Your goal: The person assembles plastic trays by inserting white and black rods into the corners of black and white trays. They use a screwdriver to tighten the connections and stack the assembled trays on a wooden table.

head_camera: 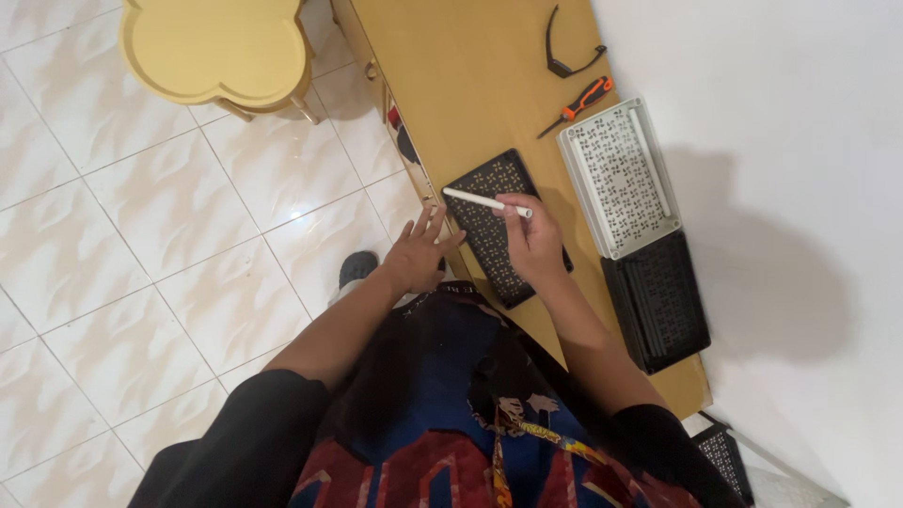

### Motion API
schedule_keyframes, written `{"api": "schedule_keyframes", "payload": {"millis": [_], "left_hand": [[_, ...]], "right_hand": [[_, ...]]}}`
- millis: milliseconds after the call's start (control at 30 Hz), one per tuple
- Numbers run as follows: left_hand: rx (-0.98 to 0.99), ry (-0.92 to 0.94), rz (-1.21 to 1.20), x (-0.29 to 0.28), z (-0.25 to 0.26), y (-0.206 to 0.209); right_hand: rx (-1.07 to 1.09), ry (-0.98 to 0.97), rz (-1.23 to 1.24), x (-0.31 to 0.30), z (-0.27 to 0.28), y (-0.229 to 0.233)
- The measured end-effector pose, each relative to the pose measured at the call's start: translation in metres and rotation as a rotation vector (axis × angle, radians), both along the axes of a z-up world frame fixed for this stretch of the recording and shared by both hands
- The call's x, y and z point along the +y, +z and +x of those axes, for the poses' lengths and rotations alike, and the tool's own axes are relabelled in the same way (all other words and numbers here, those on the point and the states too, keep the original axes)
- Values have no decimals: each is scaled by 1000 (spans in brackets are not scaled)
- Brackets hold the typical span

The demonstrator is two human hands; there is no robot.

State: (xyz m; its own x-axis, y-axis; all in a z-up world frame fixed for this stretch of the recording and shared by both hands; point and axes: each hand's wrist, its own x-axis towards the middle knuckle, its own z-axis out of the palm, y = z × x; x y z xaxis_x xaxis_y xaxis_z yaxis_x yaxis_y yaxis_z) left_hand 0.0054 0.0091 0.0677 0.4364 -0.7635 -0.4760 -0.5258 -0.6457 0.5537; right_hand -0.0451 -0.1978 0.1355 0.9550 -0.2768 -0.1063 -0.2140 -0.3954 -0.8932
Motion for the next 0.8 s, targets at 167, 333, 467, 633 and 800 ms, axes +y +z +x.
{"api": "schedule_keyframes", "payload": {"millis": [167, 333, 467, 633, 800], "left_hand": [[17, 50, -31, -5, 2, 8], [103, -25, 80, -8, 8, 19], [147, -50, 155, -10, 17, 29], [139, -67, 173, -11, 17, 35], [154, -83, 204, -12, 16, 36]], "right_hand": [[-123, 98, -111, 9, 13, 19], [-213, 261, -428, 23, 25, 39], [-208, 303, -489, 39, 48, 44], [-206, 297, -480, 49, 62, 43], [-270, 410, -545, 64, 60, 37]]}}
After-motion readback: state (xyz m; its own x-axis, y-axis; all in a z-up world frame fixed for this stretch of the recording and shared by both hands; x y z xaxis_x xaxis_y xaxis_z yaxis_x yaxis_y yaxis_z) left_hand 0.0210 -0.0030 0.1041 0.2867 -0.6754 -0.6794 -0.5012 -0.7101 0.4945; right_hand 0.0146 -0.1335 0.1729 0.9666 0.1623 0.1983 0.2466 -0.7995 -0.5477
